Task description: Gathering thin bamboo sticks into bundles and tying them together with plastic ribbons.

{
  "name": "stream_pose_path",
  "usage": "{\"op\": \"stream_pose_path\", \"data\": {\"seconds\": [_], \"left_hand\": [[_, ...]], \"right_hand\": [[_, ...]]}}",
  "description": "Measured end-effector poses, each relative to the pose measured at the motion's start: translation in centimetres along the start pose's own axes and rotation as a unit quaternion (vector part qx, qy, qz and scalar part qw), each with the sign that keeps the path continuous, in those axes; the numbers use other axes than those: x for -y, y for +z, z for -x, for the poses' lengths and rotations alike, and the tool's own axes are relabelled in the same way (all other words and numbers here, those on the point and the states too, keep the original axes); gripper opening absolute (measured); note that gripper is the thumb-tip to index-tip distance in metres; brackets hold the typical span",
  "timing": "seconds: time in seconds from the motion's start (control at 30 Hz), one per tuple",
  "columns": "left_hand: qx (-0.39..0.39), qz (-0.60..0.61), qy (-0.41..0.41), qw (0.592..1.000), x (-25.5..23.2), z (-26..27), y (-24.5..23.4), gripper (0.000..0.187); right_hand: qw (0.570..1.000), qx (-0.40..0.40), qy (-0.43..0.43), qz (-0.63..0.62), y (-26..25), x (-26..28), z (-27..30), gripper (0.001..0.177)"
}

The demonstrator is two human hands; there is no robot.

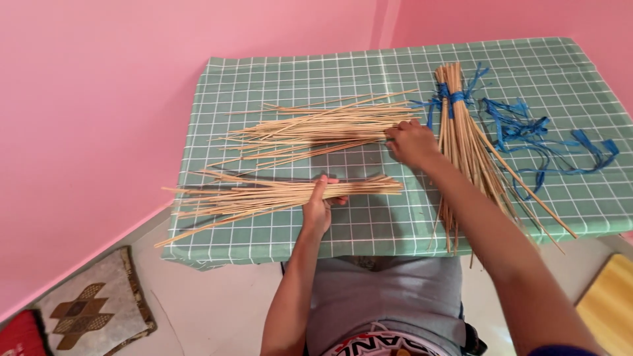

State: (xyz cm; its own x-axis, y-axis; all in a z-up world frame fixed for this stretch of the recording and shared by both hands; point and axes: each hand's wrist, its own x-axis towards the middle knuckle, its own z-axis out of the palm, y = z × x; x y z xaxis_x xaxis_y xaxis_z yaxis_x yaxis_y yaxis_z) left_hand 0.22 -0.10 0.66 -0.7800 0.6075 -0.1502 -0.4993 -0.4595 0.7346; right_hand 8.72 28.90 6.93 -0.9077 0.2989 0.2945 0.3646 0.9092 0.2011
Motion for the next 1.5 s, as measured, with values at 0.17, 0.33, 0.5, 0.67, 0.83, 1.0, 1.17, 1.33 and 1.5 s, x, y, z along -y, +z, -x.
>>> {"op": "stream_pose_path", "data": {"seconds": [0.17, 0.33, 0.5, 0.67, 0.83, 1.0, 1.17, 1.33, 1.5], "left_hand": [[0.003, 0.002, 0.000, 1.000, 0.0, -0.1, -0.1, 0.041], [0.018, 0.010, 0.005, 1.000, 0.1, 0.0, 0.1, 0.041], [0.020, 0.008, -0.002, 1.000, 0.5, -0.2, -0.2, 0.042], [0.033, 0.003, -0.007, 0.999, 0.5, -0.1, -0.1, 0.047], [0.048, -0.006, -0.008, 0.999, 0.0, 0.1, 0.2, 0.052], [0.046, -0.015, 0.006, 0.999, 0.2, 0.1, 0.3, 0.049], [0.025, -0.034, 0.001, 0.999, 0.9, -0.3, -0.4, 0.041], [-0.001, -0.027, 0.005, 1.000, 0.6, -0.3, -0.4, 0.043], [-0.003, -0.029, 0.004, 1.000, 0.2, -0.1, 0.0, 0.041]], "right_hand": [[0.999, -0.023, 0.019, -0.017, 3.1, 0.3, -0.8, 0.021], [0.995, -0.104, 0.003, 0.002, 5.4, -0.9, -0.7, 0.010], [0.988, -0.131, -0.002, -0.077, 2.1, -1.9, -0.9, 0.005], [0.955, -0.138, 0.022, -0.262, -4.6, -1.5, 1.0, 0.010], [0.933, -0.028, 0.021, -0.359, -11.3, 4.3, 5.3, 0.016], [0.942, -0.008, 0.015, -0.335, -10.6, 9.1, 6.9, 0.026], [0.954, -0.138, -0.004, -0.268, -7.7, 10.6, 7.9, 0.018], [0.863, -0.315, 0.188, -0.348, -9.0, 10.3, 10.4, 0.058], [0.779, -0.318, 0.290, -0.457, -6.0, 9.0, 12.0, 0.088]]}}
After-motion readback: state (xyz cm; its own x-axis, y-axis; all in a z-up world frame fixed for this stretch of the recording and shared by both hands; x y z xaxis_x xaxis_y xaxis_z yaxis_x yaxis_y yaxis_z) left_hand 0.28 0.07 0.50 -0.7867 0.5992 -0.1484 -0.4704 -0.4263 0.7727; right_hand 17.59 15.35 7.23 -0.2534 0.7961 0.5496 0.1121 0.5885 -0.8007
